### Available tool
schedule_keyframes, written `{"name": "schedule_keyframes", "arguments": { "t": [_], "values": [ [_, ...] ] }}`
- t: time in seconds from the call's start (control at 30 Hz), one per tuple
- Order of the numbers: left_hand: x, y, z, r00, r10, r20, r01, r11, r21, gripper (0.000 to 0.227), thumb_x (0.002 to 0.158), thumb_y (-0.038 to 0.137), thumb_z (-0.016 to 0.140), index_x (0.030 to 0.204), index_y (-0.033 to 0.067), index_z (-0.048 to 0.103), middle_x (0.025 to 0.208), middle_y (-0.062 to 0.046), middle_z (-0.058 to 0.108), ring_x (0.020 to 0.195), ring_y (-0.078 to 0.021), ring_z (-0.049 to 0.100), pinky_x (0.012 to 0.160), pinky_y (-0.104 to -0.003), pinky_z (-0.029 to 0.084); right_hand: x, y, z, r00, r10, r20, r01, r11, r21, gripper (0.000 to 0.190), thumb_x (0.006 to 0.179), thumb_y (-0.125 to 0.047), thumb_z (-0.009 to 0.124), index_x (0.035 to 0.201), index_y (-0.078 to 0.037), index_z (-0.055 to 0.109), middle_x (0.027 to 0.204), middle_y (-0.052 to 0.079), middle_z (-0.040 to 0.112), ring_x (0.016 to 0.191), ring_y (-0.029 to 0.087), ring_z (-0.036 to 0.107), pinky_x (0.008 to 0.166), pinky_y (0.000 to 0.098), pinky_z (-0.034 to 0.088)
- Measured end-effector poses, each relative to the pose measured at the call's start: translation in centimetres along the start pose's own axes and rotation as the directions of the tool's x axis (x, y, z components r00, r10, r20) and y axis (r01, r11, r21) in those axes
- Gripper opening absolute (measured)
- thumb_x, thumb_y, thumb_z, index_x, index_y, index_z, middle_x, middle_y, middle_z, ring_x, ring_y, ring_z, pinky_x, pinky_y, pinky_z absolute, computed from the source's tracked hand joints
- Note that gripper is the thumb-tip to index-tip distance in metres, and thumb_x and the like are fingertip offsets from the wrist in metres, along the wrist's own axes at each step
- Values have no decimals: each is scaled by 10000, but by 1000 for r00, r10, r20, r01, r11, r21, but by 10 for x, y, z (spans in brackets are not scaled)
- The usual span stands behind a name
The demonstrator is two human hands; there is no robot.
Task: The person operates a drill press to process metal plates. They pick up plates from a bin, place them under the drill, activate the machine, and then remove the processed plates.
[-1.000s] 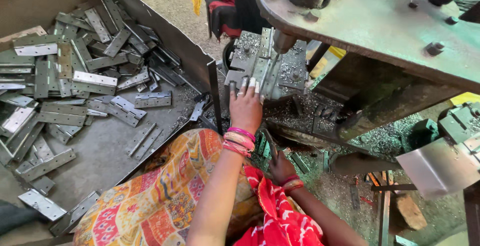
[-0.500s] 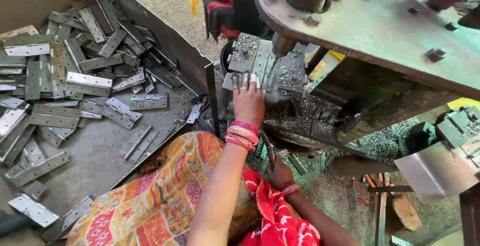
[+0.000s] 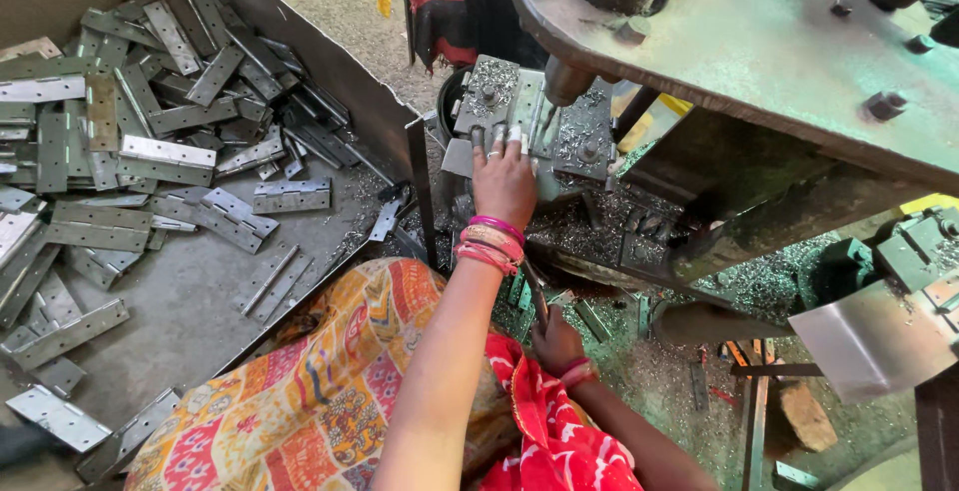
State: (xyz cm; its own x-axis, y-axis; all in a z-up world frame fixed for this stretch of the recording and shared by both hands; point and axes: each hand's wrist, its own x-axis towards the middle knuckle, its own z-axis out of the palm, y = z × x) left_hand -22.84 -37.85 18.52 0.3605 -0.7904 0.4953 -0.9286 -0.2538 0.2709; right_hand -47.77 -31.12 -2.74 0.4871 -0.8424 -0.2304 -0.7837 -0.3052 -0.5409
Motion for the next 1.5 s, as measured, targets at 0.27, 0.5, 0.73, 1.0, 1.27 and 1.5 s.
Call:
{"name": "schedule_keyframes", "arguments": {
  "t": [0.27,0.5,0.73,1.0,1.27,1.5],
  "values": [
    [5,-7,-6,992,-10,122,7,1000,22,225,911,165,563,939,98,776,1225,-88,668,1261,-294,590,1161,-595,309,-5,-28,-57,997,27,71,-22,998,-66,498,876,-445,699,1133,-49,539,777,224,714,708,416,722,664,537,563],
    [38,-13,7,981,-51,187,48,999,19,259,917,164,543,948,94,791,1266,-87,663,1280,-273,584,1188,-597,261,-8,-25,-44,996,-79,-33,79,997,-5,407,897,-389,692,1071,-51,546,806,230,706,719,438,699,655,545,541],
    [34,-11,7,984,-81,156,84,996,-17,272,928,165,540,985,82,793,1287,-109,664,1281,-294,587,1164,-604,305,-7,-4,0,998,45,34,-47,997,56,440,934,-401,656,1187,-77,498,837,246,708,764,474,693,696,568,528],
    [7,1,-15,990,13,143,-24,997,72,260,940,232,575,966,93,793,1293,-110,663,1331,-276,559,1182,-590,313,-10,-63,-97,986,79,144,-61,990,-125,545,875,-548,696,1076,-56,574,786,205,708,720,394,725,662,502,545],
    [-59,13,-54,997,26,76,-25,999,-22,444,975,366,592,1255,36,690,1364,-103,637,1374,-265,524,1169,-587,268,-12,-79,-107,986,92,142,-72,988,-139,533,864,-535,706,1035,-59,541,782,229,693,724,428,701,674,532,529],
    [15,-8,-21,972,18,234,-48,991,124,431,893,412,599,1161,109,747,1435,-59,601,1403,-236,483,1201,-598,198,-9,-76,-104,995,35,91,-22,989,-145,527,859,-535,710,992,-49,557,791,228,687,726,427,699,665,533,523]
  ]
}}
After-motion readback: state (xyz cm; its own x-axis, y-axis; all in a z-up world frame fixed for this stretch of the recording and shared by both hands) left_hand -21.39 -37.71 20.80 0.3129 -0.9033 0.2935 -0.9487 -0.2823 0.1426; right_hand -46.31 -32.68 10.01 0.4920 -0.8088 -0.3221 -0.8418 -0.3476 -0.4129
